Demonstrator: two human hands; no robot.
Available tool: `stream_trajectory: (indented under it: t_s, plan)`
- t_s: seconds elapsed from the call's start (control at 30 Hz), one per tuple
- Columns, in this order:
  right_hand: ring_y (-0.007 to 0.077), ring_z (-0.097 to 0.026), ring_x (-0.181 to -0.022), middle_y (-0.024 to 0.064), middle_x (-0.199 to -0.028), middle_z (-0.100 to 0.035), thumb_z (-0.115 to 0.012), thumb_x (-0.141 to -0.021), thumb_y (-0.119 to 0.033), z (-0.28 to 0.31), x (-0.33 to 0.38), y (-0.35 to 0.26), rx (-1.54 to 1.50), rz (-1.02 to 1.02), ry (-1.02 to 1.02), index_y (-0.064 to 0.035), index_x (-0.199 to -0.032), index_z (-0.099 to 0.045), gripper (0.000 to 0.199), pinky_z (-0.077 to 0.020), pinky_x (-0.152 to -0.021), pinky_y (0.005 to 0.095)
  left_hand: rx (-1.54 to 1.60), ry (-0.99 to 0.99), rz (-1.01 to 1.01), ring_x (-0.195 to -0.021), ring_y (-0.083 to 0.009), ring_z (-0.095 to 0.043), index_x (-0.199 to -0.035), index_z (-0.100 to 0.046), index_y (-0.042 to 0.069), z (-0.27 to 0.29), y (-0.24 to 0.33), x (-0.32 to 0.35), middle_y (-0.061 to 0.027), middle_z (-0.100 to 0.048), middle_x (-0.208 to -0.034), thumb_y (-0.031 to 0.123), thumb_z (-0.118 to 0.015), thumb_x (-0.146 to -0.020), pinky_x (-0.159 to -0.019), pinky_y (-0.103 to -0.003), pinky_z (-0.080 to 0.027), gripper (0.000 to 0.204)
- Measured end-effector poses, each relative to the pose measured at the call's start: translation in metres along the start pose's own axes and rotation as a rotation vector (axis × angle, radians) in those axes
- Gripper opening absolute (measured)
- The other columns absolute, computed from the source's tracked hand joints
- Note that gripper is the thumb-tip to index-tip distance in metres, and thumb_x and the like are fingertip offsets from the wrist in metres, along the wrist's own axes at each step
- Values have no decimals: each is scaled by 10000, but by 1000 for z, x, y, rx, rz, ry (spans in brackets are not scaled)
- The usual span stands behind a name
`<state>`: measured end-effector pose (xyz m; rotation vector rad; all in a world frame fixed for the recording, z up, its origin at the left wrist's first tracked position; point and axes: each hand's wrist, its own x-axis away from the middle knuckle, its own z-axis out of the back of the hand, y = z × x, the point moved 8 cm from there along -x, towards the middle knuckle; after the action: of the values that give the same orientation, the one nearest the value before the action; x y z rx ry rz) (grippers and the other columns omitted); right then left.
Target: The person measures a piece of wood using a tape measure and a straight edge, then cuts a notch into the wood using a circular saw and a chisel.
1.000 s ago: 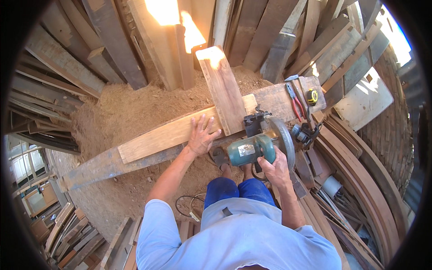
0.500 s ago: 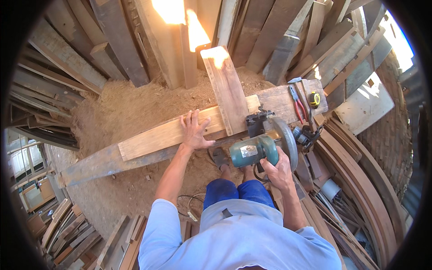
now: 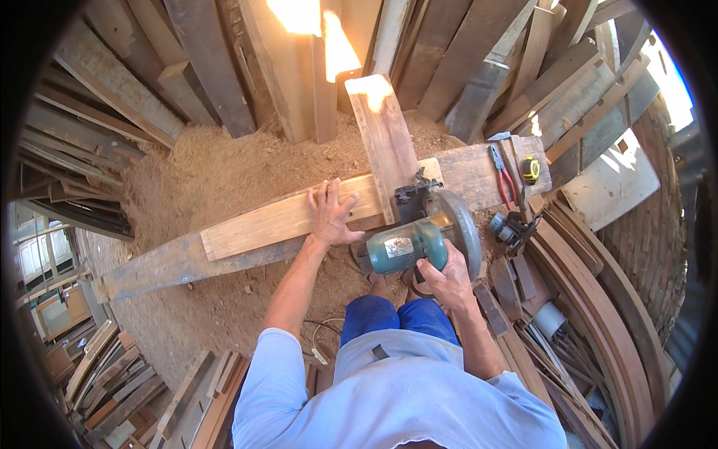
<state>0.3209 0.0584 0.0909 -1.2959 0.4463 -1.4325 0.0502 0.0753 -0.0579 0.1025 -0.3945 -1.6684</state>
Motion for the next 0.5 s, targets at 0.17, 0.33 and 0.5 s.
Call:
stream_trajectory:
  t_s: [0.17,0.33,0.5]
  plan:
    - [251,-665,-826,144,-892,-684,-720,-877,-164,-11,-7,8,-41,-8,-23,38,-1127,-633,333,-536,-816,385,11,4,4,-1489,-475,-254,-1374,-611,304,-1,1,-1,-230,-336,-1590,541,-956,-458,-1189,-748,-114,1007]
    - [193,-638,-805,100,-854,-662,-706,-876,-155,-22,-12,5,-185,-78,-65,32,-1102,-631,303,-533,-784,363,1,18,3,-1483,-474,-275,-1360,-632,300,-3,-3,0,-234,-359,-1581,582,-941,-470,-1189,-747,-119,984]
    - [155,-615,-784,64,-830,-646,-702,-882,-139,-26,-19,3,-155,-34,-64,25,-1088,-631,272,-531,-753,350,6,51,-10,-1470,-482,-304,-1340,-649,288,-4,-2,0,-245,-387,-1566,587,-921,-517,-1185,-744,-134,916]
